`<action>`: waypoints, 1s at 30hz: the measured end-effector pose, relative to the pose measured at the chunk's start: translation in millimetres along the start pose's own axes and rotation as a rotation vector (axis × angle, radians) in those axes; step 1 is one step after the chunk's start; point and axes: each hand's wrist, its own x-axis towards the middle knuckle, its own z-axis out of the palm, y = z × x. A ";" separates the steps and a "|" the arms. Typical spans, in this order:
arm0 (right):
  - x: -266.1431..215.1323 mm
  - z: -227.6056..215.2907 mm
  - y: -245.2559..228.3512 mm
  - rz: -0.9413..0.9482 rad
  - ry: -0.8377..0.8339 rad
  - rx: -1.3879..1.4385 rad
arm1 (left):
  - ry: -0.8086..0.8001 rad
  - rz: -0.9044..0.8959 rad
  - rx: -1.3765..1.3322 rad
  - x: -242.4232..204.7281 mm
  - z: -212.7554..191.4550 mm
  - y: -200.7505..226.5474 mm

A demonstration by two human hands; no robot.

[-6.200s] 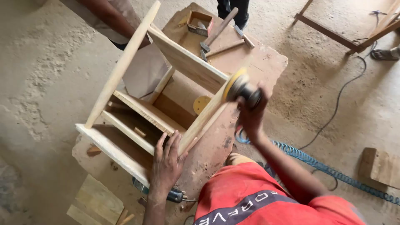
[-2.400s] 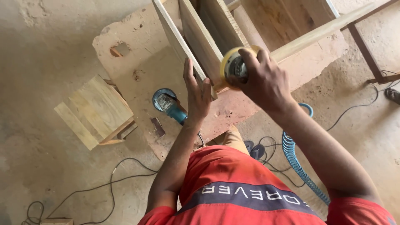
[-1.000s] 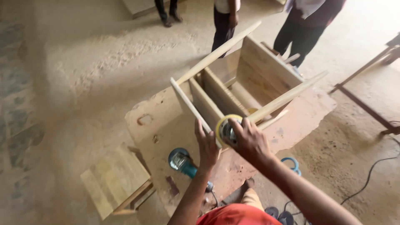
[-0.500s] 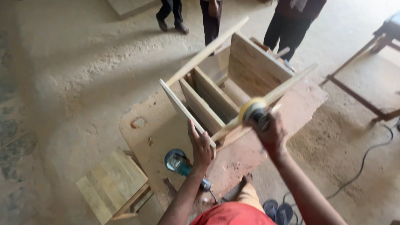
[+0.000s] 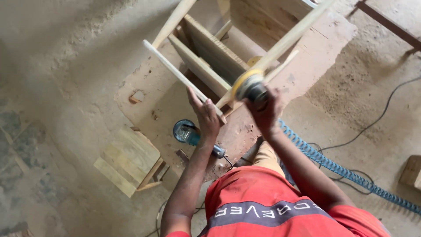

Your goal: The person uses a pneumatic orbital sander to smooth the surfaces of a wooden stool frame. They systematically sand the legs and crossbars, repositioning the stool on a workbench to access different sides.

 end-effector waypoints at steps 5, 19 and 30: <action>-25.3 0.8 -23.4 0.044 -0.030 0.141 | -0.005 -0.016 -0.064 0.8 -1.4 -7.5; 31.7 -5.6 -6.3 1.193 0.207 1.171 | 0.033 0.010 0.025 -2.0 1.9 -8.1; 20.0 -28.3 -43.0 1.631 -0.038 1.554 | 0.007 0.016 -0.014 4.5 -1.9 -1.3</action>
